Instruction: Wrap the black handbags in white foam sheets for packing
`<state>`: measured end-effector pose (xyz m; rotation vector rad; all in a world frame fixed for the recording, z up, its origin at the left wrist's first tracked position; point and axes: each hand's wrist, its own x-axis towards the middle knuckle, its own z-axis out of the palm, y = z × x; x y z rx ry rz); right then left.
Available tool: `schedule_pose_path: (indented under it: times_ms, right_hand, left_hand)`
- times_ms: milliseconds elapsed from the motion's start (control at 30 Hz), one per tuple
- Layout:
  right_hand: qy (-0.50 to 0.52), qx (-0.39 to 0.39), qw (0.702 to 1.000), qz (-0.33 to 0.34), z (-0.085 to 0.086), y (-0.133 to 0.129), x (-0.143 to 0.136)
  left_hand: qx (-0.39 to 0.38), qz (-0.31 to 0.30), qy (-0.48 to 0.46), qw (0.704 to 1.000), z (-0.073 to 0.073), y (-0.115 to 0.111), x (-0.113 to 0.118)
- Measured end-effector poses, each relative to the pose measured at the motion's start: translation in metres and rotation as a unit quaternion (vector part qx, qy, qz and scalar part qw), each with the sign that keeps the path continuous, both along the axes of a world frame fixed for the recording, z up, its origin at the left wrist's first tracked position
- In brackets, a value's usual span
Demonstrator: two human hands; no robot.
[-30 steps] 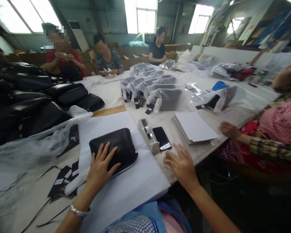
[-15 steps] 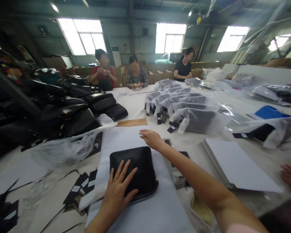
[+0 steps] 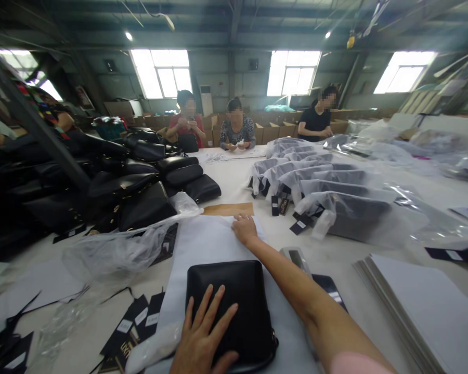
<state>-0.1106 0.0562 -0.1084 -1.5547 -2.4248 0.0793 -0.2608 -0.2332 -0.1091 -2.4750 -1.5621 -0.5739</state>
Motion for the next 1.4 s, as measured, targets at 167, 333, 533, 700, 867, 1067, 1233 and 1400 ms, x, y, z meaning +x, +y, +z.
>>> schedule_pose_path:
  times_ms: [167,333,533,700,867,1067,1233,1400]
  right_hand:
    - [0.048,0.065,0.997,-0.005,0.012,-0.005,0.003]
    - [0.094,0.133,0.986,0.029,0.037,-0.033,0.008]
    - [0.125,0.212,0.961,0.128,0.075,-0.108,0.028]
    - [0.109,0.289,0.928,0.208,0.084,-0.174,0.049]
    - [0.069,0.282,0.925,0.246,0.075,-0.215,0.070]
    - [0.013,0.202,0.956,0.213,0.088,-0.226,0.075]
    - [-0.019,0.139,0.957,0.253,0.092,-0.221,0.069]
    - [-0.030,0.189,0.953,0.235,0.076,-0.232,0.076]
  left_hand:
    - [-0.007,0.003,-0.008,1.000,0.002,0.000,0.001]
    - [-0.025,0.005,-0.011,1.000,0.012,-0.003,0.001]
    - [-0.047,-0.037,-0.033,0.998,0.041,0.010,-0.018]
    - [0.096,0.048,-0.044,0.993,0.089,0.040,-0.030]
    - [0.104,0.025,0.017,0.994,0.119,0.047,-0.032]
    - [0.065,-0.036,0.017,0.997,0.094,0.019,-0.027]
    - [0.071,-0.051,0.026,0.996,0.065,0.002,-0.027]
    - [0.080,-0.062,0.021,0.995,0.051,-0.001,-0.033]
